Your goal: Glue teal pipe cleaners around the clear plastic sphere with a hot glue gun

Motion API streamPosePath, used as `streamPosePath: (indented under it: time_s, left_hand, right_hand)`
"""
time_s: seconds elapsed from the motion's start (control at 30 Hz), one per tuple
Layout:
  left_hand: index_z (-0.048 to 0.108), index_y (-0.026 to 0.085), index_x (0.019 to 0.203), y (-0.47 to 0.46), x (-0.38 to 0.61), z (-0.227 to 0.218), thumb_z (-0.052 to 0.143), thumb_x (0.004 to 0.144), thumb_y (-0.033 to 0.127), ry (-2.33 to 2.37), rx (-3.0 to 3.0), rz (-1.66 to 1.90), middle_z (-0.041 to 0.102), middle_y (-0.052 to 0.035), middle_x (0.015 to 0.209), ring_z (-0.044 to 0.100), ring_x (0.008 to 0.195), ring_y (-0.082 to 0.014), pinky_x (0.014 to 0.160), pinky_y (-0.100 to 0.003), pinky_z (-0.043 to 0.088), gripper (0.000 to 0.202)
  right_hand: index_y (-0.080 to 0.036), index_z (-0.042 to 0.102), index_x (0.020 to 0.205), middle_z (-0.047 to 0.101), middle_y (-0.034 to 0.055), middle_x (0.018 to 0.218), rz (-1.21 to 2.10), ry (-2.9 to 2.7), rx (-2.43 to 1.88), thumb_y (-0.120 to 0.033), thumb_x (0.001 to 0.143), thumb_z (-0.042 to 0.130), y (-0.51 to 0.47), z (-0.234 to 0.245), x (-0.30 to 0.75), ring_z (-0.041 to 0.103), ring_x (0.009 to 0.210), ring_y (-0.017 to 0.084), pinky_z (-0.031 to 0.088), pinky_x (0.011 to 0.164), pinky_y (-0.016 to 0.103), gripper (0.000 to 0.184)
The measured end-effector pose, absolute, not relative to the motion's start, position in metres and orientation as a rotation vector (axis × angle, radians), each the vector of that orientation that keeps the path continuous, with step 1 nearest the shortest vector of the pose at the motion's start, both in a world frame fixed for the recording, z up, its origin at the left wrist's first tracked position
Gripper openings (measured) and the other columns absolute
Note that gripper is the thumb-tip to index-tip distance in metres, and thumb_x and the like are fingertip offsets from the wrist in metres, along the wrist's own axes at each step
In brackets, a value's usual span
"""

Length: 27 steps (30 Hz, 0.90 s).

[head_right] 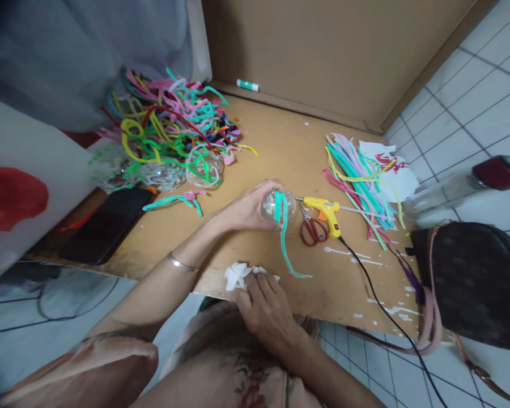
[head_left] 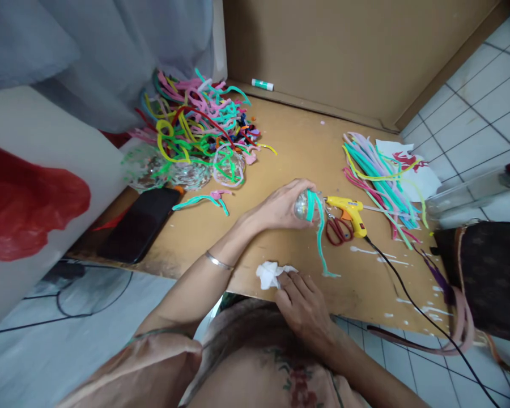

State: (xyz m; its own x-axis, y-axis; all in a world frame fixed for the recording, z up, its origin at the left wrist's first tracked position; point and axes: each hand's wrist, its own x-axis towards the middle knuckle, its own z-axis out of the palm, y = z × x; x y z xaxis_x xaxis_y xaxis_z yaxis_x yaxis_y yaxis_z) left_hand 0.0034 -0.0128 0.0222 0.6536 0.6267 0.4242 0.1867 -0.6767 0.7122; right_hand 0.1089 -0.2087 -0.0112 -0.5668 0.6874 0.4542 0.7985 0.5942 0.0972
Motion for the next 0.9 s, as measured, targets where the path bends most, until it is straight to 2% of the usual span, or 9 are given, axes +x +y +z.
streamPosePath:
  time_s: [0.07,0.17,0.27,0.4,0.53,0.63,0.73,0.83,0.9]
  left_hand:
    - [0.049,0.019,0.114,-0.013,0.004,0.022,0.077,0.063,0.025,0.628,2.227,0.898,0.060,-0.0092,0.119,0.059,0.112,-0.0245,0.098,-0.039,0.047,0.059]
    - [0.050,0.020,0.114,-0.013,0.003,0.022,0.077,0.063,0.027,0.632,2.218,0.892,0.060,-0.0089,0.119,0.059,0.111,-0.0242,0.097,-0.038,0.047,0.058]
    - [0.050,0.020,0.114,-0.012,0.003,0.022,0.077,0.063,0.029,0.636,2.210,0.886,0.060,-0.0089,0.119,0.059,0.111,-0.0243,0.098,-0.038,0.047,0.059]
    - [0.049,0.020,0.114,-0.012,0.003,0.024,0.076,0.063,0.028,0.652,2.206,0.862,0.060,-0.0091,0.119,0.059,0.111,-0.0249,0.098,-0.039,0.047,0.059]
    - [0.048,0.022,0.115,-0.012,0.003,0.022,0.077,0.063,0.030,0.649,2.205,0.871,0.059,-0.0077,0.120,0.058,0.112,-0.0250,0.100,-0.040,0.046,0.060]
    - [0.048,0.022,0.115,-0.012,0.003,0.021,0.077,0.062,0.030,0.649,2.214,0.871,0.059,-0.0076,0.120,0.058,0.113,-0.0249,0.100,-0.040,0.046,0.060]
    - [0.048,0.021,0.117,-0.013,0.002,0.021,0.077,0.062,0.029,0.662,2.215,0.866,0.059,-0.0078,0.120,0.059,0.111,-0.0243,0.099,-0.039,0.047,0.062]
    - [0.048,0.020,0.119,-0.014,0.002,0.021,0.078,0.062,0.031,0.686,2.203,0.872,0.059,-0.0085,0.120,0.060,0.109,-0.0242,0.098,-0.039,0.048,0.065]
    - [0.049,0.018,0.119,-0.013,0.002,0.020,0.078,0.062,0.031,0.685,2.209,0.859,0.059,-0.0095,0.120,0.060,0.110,-0.0243,0.099,-0.039,0.048,0.065]
  right_hand:
    - [-0.019,0.054,0.078,0.071,0.0124,0.096,-0.276,-2.415,-1.195,-0.006,0.091,0.040,-0.210,-0.010,0.109,0.063,0.084,0.019,0.048,0.077,0.032,0.023]
    - [-0.021,0.051,0.084,0.068,0.0054,0.079,0.028,-2.221,-1.251,-0.002,0.087,0.038,-0.206,-0.007,0.112,0.059,0.069,0.016,0.046,0.063,0.027,0.023]
    - [-0.021,0.052,0.094,0.066,0.0017,0.078,0.395,-1.897,-1.390,0.000,0.081,0.037,-0.198,0.000,0.114,0.061,0.071,0.013,0.047,0.062,0.023,0.030]
    - [-0.021,0.058,0.102,0.069,0.0040,0.097,0.903,-1.562,-1.442,-0.016,0.083,0.050,-0.188,0.014,0.113,0.065,0.086,0.015,0.051,0.071,0.026,0.022]
    - [-0.021,0.061,0.093,0.070,0.0012,0.082,1.347,-1.072,-1.410,-0.036,0.076,0.069,-0.183,0.021,0.106,0.064,0.065,0.014,0.048,0.056,0.024,0.023]
    - [-0.022,0.065,0.096,0.072,0.0035,0.090,1.539,-1.051,-1.296,-0.038,0.079,0.068,-0.177,0.016,0.100,0.067,0.072,0.017,0.051,0.060,0.027,0.024]
    - [-0.020,0.064,0.101,0.071,0.0070,0.100,1.212,-1.450,-1.348,-0.031,0.090,0.051,-0.170,0.003,0.096,0.066,0.086,0.018,0.053,0.071,0.031,0.020]
    - [-0.017,0.063,0.098,0.066,0.0114,0.105,0.319,-1.939,-1.585,-0.019,0.091,0.047,-0.166,-0.010,0.092,0.060,0.089,0.020,0.048,0.070,0.031,0.018]
    - [-0.018,0.062,0.086,0.064,0.0085,0.090,-0.204,-2.167,-1.565,-0.011,0.090,0.048,-0.168,-0.016,0.091,0.055,0.079,0.020,0.042,0.066,0.030,0.015]
